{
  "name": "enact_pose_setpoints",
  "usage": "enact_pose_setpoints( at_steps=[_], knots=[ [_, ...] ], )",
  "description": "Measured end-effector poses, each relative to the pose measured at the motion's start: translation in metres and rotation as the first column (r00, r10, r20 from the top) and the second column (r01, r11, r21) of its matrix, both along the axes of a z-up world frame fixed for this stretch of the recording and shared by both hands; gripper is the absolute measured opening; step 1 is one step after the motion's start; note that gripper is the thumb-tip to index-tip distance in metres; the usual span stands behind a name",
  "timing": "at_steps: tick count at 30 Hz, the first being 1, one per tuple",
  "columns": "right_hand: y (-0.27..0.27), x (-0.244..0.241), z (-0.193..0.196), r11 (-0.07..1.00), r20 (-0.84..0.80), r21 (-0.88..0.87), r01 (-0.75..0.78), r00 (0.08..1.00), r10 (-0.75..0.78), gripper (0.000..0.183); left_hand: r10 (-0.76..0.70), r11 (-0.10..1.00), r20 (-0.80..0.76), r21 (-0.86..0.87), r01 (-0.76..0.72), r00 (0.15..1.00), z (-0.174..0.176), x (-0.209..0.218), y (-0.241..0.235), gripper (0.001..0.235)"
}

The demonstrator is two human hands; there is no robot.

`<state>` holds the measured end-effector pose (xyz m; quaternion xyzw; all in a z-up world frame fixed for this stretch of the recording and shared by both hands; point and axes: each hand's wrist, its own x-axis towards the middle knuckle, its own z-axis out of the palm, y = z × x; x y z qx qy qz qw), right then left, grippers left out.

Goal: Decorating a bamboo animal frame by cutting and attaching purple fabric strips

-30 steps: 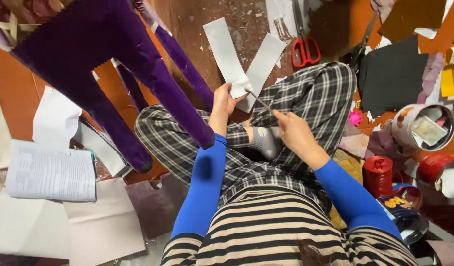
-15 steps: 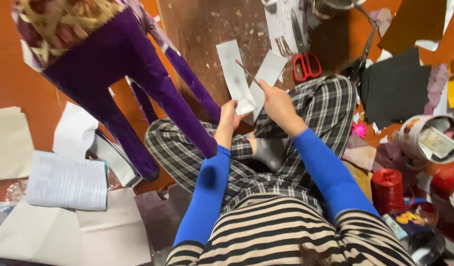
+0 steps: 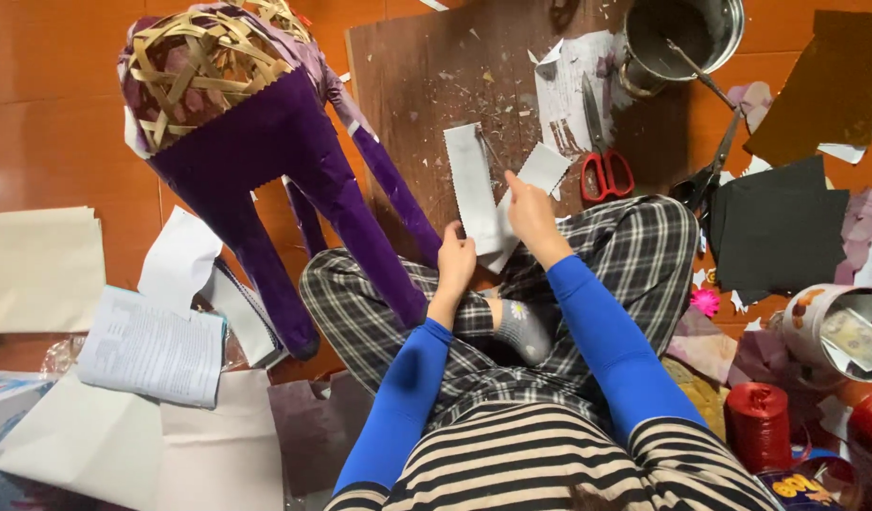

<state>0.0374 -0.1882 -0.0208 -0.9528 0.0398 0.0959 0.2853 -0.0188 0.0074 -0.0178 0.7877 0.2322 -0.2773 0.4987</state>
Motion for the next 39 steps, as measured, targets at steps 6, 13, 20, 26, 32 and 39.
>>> enact_pose_setpoints(
  at_steps=[6, 13, 20, 26, 32, 39],
  knots=[
    [0.019, -0.001, 0.001, 0.979, 0.059, 0.204, -0.012, 0.998, 0.000, 0.062, -0.244, 0.963, 0.239, 0.171, 0.207, 0.940, -0.040, -0.013, 0.004, 0.053],
    [-0.067, 0.045, 0.044, 0.513, -0.050, 0.760, 0.398, 0.824, -0.565, 0.039, -0.258, 0.961, 0.505, 0.222, 0.165, 0.824, -0.040, -0.011, 0.002, 0.046],
    [-0.221, 0.139, -0.010, -0.490, -0.574, 0.801, 0.344, 0.672, -0.467, 0.047, -0.286, 0.939, 0.609, 0.332, 0.090, 0.740, -0.016, -0.003, -0.004, 0.022],
    [-0.136, 0.053, 0.093, -0.281, -0.303, 0.933, 0.224, 0.911, -0.281, 0.050, -0.306, 0.920, 0.856, 0.379, -0.103, 0.416, 0.026, 0.004, -0.012, 0.012],
    [-0.051, -0.020, 0.135, 0.231, 0.186, 0.940, -0.253, 0.943, 0.274, 0.114, -0.019, 1.000, 0.973, 0.023, -0.013, 0.229, 0.183, -0.028, -0.028, 0.021],
    [0.004, -0.015, 0.112, 0.368, 0.339, 0.841, -0.396, 0.916, 0.213, 0.035, 0.273, 0.953, 0.940, -0.293, 0.075, 0.204, 0.284, -0.073, 0.049, 0.014]
  ],
)
